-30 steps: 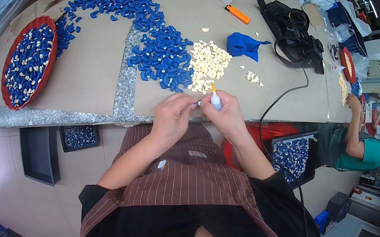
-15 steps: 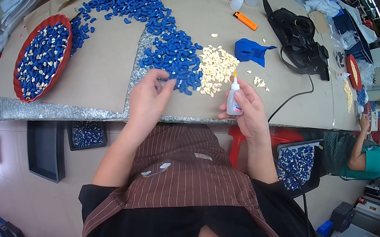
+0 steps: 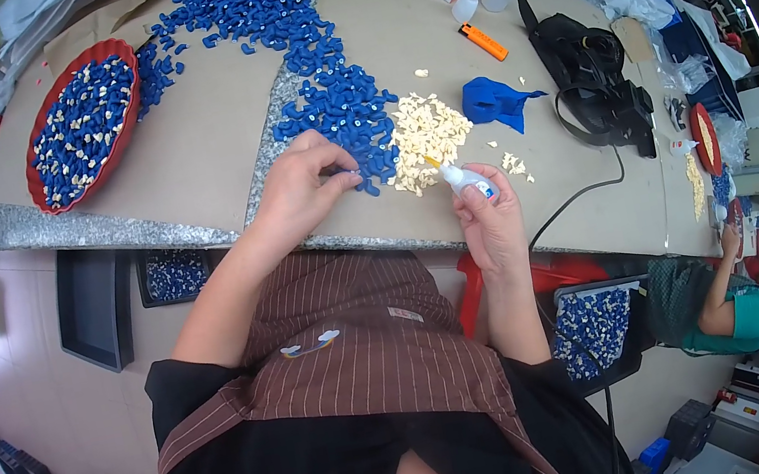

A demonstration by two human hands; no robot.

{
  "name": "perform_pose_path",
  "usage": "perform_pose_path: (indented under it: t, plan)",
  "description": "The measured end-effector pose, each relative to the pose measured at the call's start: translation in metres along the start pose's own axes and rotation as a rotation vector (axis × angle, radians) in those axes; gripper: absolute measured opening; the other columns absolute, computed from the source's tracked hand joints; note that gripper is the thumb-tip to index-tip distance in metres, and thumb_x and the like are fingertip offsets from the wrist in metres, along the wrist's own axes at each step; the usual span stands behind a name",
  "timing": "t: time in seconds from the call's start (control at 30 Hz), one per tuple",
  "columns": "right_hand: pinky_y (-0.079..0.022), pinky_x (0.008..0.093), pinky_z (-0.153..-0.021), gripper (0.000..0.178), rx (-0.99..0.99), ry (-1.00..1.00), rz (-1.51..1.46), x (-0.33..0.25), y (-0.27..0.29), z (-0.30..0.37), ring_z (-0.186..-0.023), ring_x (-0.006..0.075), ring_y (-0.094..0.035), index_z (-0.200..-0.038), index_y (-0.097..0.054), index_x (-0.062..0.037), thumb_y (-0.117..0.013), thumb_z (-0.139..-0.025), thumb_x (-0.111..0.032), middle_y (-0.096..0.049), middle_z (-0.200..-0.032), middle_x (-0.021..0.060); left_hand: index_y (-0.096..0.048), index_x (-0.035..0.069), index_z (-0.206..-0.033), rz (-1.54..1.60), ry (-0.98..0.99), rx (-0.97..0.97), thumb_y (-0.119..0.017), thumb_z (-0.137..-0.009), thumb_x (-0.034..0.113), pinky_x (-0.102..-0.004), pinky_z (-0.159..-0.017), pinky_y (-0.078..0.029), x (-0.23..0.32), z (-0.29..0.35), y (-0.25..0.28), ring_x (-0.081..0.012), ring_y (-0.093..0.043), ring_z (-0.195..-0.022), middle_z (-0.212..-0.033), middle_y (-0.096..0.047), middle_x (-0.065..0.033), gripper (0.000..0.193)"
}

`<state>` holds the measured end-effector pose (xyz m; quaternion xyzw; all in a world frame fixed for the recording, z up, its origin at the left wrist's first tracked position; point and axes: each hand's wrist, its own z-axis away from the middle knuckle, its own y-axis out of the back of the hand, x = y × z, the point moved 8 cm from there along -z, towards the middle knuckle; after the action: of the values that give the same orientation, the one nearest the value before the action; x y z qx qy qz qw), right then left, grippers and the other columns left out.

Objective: The person applies adhesive from a bottle to small yellow plastic components, then attaches them to blue plastic bases.

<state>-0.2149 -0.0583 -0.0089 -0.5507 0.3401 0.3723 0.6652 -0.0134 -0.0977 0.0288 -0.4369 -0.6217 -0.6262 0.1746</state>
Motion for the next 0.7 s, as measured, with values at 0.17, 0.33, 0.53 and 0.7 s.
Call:
perform_pose_path:
  t: [0.17, 0.33, 0.53, 0.7]
  plan:
    - [-0.038, 0.0192, -0.056, 0.029, -0.02, 0.121, -0.084, -0.002, 0.005, -0.003, -0.062, 0.0092, -0.047, -0.1, -0.048, 0.0, -0.062, -0.076, -0.006, -0.055, -0.081, 0.0061, -0.057, 0.001, -0.084, 0.843, 0.411, -0.127, -0.056, -0.081, 0.015, -0.0209, -0.046, -0.037, -0.007, 0.02, -0.037, -0.0068, -0.044, -0.053, -0.078, -0.054, -0.0031, 0.014]
    - [-0.036, 0.0217, -0.052, 0.026, -0.061, 0.112, -0.181, -0.002, -0.005, -0.001, -0.062, 0.0118, -0.047, -0.099, -0.048, 0.0008, -0.058, -0.081, -0.016, -0.053, -0.084, 0.0087, -0.054, 0.001, -0.095, 1.359, 0.575, -0.169, -0.048, -0.086, 0.015, -0.0182, -0.043, -0.036, -0.002, 0.032, -0.065, -0.0063, -0.042, -0.051, -0.079, -0.053, -0.0041, 0.018]
    - [-0.037, 0.0225, -0.051, 0.025, -0.039, 0.227, -0.054, -0.002, -0.003, 0.003, -0.06, 0.0131, -0.048, -0.097, -0.046, 0.0, -0.054, -0.083, -0.019, -0.053, -0.084, 0.0097, -0.052, 0.0, -0.096, 1.292, 0.546, -0.126, -0.049, -0.085, 0.008, -0.0168, -0.048, -0.036, 0.0, 0.031, -0.064, -0.0056, -0.044, -0.058, -0.082, -0.053, -0.0039, 0.014]
    - [-0.039, 0.0223, -0.053, 0.024, -0.047, 0.288, -0.002, -0.001, -0.007, 0.01, -0.06, 0.0125, -0.048, -0.096, -0.045, 0.0005, -0.053, -0.084, -0.018, -0.05, -0.087, 0.0095, -0.053, 0.002, -0.095, 0.899, 0.337, 0.048, -0.052, -0.081, 0.005, -0.0166, -0.052, -0.035, -0.006, 0.029, -0.056, -0.0031, -0.042, -0.06, -0.08, -0.049, -0.0006, 0.015]
